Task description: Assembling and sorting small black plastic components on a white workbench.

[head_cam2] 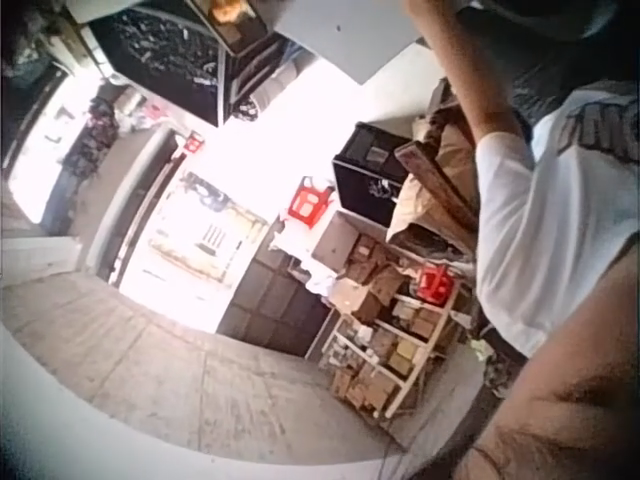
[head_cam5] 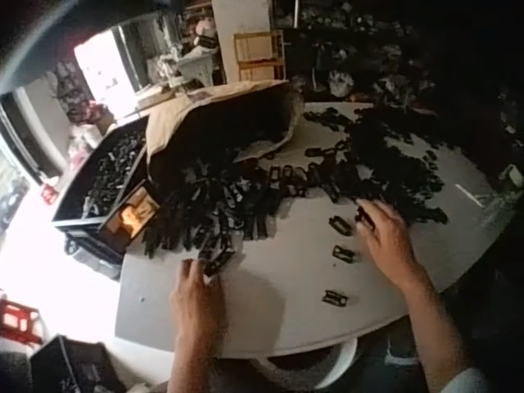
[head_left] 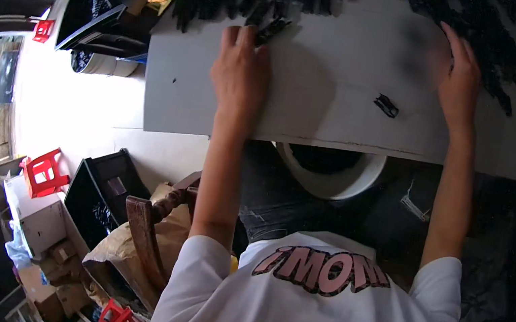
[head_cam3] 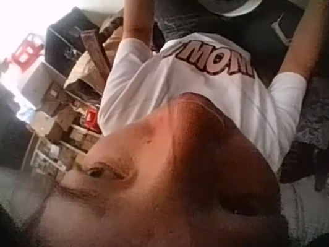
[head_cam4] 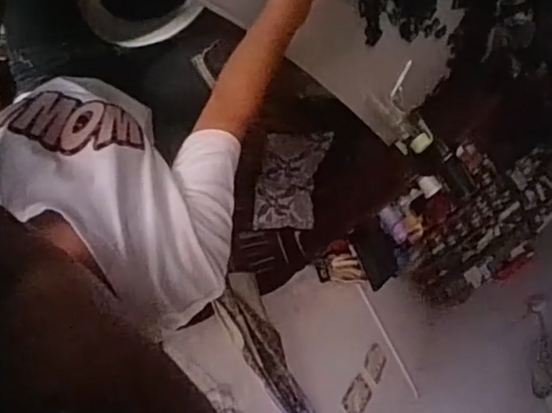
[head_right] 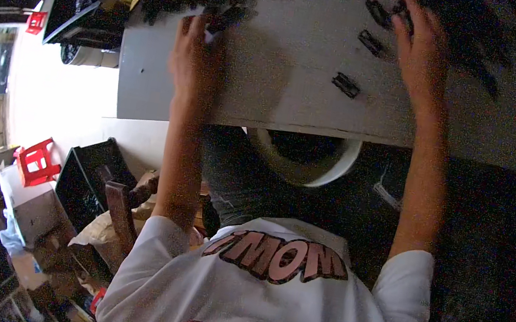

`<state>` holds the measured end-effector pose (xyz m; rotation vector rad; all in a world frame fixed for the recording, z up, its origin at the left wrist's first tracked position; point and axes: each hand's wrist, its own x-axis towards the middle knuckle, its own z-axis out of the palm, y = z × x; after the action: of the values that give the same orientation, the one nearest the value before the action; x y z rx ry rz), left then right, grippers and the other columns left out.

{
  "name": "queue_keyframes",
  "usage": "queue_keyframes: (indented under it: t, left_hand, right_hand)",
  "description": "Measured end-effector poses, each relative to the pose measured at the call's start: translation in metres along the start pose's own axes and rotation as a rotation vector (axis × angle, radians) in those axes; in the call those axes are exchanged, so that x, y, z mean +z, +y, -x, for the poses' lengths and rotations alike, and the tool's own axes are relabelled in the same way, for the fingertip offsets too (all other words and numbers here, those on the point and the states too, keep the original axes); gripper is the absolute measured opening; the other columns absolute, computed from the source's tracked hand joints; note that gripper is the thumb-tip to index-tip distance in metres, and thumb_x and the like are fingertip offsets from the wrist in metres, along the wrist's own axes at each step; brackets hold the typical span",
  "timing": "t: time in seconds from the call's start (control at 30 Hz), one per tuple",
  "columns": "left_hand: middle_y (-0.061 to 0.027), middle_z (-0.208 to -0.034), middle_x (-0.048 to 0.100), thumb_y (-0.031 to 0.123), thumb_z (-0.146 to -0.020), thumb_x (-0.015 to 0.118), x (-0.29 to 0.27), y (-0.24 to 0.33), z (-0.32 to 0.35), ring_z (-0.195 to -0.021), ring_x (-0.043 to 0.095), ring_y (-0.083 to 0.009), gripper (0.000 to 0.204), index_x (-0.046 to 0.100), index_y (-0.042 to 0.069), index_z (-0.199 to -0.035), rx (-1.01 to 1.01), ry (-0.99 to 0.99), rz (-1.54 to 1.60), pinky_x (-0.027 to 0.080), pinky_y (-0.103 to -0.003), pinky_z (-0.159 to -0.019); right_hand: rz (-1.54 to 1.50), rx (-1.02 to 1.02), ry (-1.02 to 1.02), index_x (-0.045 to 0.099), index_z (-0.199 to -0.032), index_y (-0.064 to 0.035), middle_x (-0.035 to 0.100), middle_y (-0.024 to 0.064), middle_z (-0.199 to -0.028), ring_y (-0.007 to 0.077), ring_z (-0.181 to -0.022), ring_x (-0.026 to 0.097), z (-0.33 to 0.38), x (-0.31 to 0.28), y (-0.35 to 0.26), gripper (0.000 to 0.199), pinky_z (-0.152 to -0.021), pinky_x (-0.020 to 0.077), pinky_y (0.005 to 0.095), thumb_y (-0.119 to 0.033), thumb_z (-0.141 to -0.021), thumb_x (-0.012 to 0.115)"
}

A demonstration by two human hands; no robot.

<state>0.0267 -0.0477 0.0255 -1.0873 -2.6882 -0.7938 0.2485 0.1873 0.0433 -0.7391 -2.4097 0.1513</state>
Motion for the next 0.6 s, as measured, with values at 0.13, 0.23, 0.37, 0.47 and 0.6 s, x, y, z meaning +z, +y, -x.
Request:
queue_keyframes:
  t: [0.13,0.23,0.37,0.47,0.6]
  left_hand:
    - [-0.0112,-0.095,0.058,0.012,-0.080,0.060,-0.002,0.000,0.006,-0.081,0.060,-0.0307,0.024,0.055,0.007,-0.103,0.054,0.003,0.123,0.048,-0.039,-0.069]
    - [-0.0118,-0.086,0.059,0.005,-0.078,0.063,0.000,0.008,0.015,-0.075,0.059,-0.0248,0.017,0.060,0.002,-0.094,0.063,-0.081,0.634,0.047,-0.032,-0.070]
    - [-0.0130,-0.082,0.061,0.007,-0.082,0.062,0.008,0.022,0.031,-0.075,0.059,-0.0235,0.010,0.061,-0.001,-0.088,0.034,-0.228,0.840,0.046,-0.030,-0.071]
    - [-0.0125,-0.080,0.062,0.009,-0.082,0.062,-0.001,0.034,0.036,-0.075,0.059,-0.0201,0.010,0.061,-0.001,-0.087,0.029,-0.330,0.744,0.045,-0.028,-0.070]
    - [-0.0076,-0.077,0.064,0.015,-0.086,0.063,0.005,0.035,0.042,-0.071,0.057,-0.0115,0.016,0.062,-0.001,-0.087,-0.071,-0.399,0.773,0.046,-0.026,-0.067]
  right_hand:
    - [-0.163,0.257,-0.176,0.057,-0.118,-0.0060,0.058,0.0106,-0.114,0.0234,-0.091,0.060,0.035,-0.028,-0.039,0.035,-0.074,0.0489,0.0329,-0.020,-0.087,0.062]
    - [-0.163,0.254,-0.293,0.060,-0.112,-0.0029,0.059,0.0092,-0.108,0.0226,-0.087,0.060,0.055,-0.031,-0.062,0.035,-0.072,0.0491,0.0319,-0.013,-0.080,0.068]
    - [-0.158,0.040,-0.246,0.061,-0.108,-0.0014,0.058,0.0096,-0.099,0.0240,-0.085,0.061,0.066,-0.020,-0.074,0.032,-0.070,0.0500,0.0327,-0.008,-0.077,0.069]
    - [-0.121,0.048,-0.285,0.061,-0.104,-0.0010,0.057,0.0102,-0.096,0.0249,-0.086,0.060,0.061,-0.019,-0.082,0.029,-0.069,0.0504,0.0333,-0.008,-0.077,0.069]
    - [-0.041,0.056,-0.373,0.061,-0.104,-0.0014,0.056,0.0107,-0.095,0.0251,-0.085,0.061,0.061,-0.011,-0.090,0.028,-0.067,0.0504,0.0338,-0.009,-0.078,0.068]
